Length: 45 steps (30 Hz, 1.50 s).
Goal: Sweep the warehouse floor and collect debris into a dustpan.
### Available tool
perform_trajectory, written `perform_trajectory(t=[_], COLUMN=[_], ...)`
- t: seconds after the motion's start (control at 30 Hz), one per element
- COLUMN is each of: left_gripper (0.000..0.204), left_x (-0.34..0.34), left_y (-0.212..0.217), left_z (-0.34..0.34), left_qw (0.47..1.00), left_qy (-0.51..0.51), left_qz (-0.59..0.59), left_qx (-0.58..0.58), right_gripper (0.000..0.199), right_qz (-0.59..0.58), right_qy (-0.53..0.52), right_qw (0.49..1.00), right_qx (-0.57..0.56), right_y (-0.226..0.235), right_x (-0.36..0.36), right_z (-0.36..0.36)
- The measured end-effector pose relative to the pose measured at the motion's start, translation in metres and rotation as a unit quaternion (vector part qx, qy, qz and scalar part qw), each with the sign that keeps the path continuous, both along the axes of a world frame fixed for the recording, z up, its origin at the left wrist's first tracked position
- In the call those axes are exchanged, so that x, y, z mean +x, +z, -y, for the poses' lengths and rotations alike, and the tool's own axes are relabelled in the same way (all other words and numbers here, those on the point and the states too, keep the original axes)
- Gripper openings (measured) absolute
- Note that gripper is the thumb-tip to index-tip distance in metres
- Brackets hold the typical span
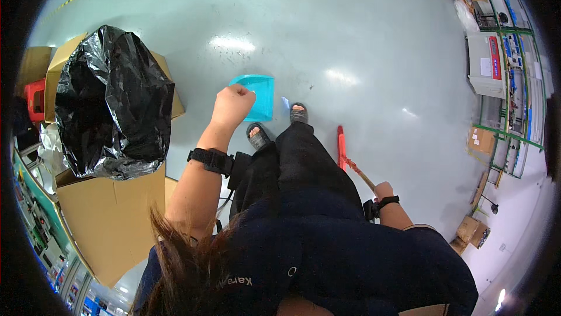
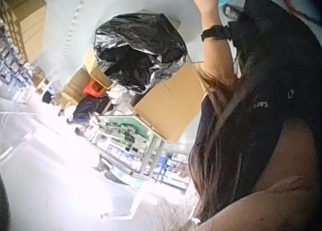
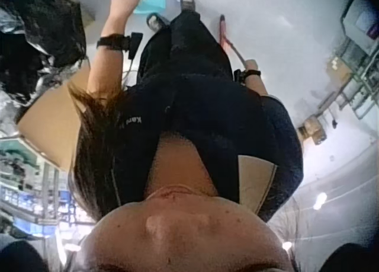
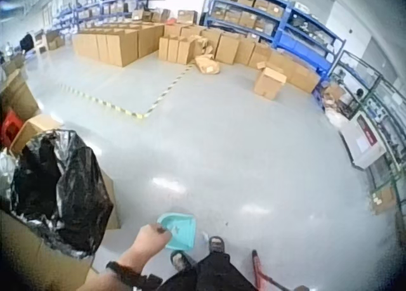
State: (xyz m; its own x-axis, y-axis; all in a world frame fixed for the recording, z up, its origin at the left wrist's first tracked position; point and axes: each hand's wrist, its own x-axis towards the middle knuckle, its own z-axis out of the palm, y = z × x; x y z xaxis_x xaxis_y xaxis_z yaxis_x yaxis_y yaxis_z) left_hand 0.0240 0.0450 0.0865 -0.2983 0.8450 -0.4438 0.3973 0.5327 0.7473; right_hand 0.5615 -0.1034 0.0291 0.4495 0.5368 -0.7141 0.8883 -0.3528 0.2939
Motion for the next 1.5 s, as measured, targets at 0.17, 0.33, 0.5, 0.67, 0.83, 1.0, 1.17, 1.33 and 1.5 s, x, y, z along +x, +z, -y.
perform_trajectory(t=[0.17,0.33,0.5,0.67,0.83,1.0,1.17,1.33,1.5], left_gripper=[0.021,0.021,0.025,0.032,0.021,0.006,0.007,0.009,0.007], left_x=[-0.004,-0.01,-0.021,-0.034,-0.038,-0.064,-0.055,-0.015,0.011], left_y=[0.001,0.0,-0.008,-0.001,0.006,0.008,0.04,0.066,0.069], left_z=[-0.001,0.006,0.011,0.009,0.029,0.075,0.118,0.169,0.226], left_qw=[1.0,1.0,0.998,0.985,0.914,0.918,0.853,0.845,0.827], left_qy=[0.006,0.03,0.055,0.067,0.117,0.09,0.306,0.328,0.401], left_qz=[0.007,-0.006,-0.003,0.037,0.314,0.35,0.401,0.407,0.383], left_qx=[-0.012,-0.005,-0.017,-0.154,-0.228,-0.163,-0.136,-0.112,-0.093], right_gripper=[0.021,0.019,0.018,0.019,0.02,0.032,0.026,0.02,0.016], right_qz=[-0.01,0.035,0.007,-0.006,0.0,-0.003,-0.299,-0.271,-0.161], right_qy=[-0.028,-0.17,-0.061,-0.079,-0.018,-0.031,-0.428,-0.216,0.038], right_qw=[0.999,0.985,0.997,0.997,0.998,0.989,0.852,0.931,0.968], right_qx=[-0.035,0.011,-0.039,0.01,0.065,0.143,0.043,0.111,0.187], right_y=[0.017,0.054,0.036,0.058,0.055,0.063,0.059,0.007,-0.019], right_x=[-0.012,-0.069,-0.044,-0.075,-0.009,0.027,-0.013,-0.027,-0.024], right_z=[-0.02,-0.05,-0.057,-0.068,-0.052,-0.057,-0.072,-0.086,-0.103])
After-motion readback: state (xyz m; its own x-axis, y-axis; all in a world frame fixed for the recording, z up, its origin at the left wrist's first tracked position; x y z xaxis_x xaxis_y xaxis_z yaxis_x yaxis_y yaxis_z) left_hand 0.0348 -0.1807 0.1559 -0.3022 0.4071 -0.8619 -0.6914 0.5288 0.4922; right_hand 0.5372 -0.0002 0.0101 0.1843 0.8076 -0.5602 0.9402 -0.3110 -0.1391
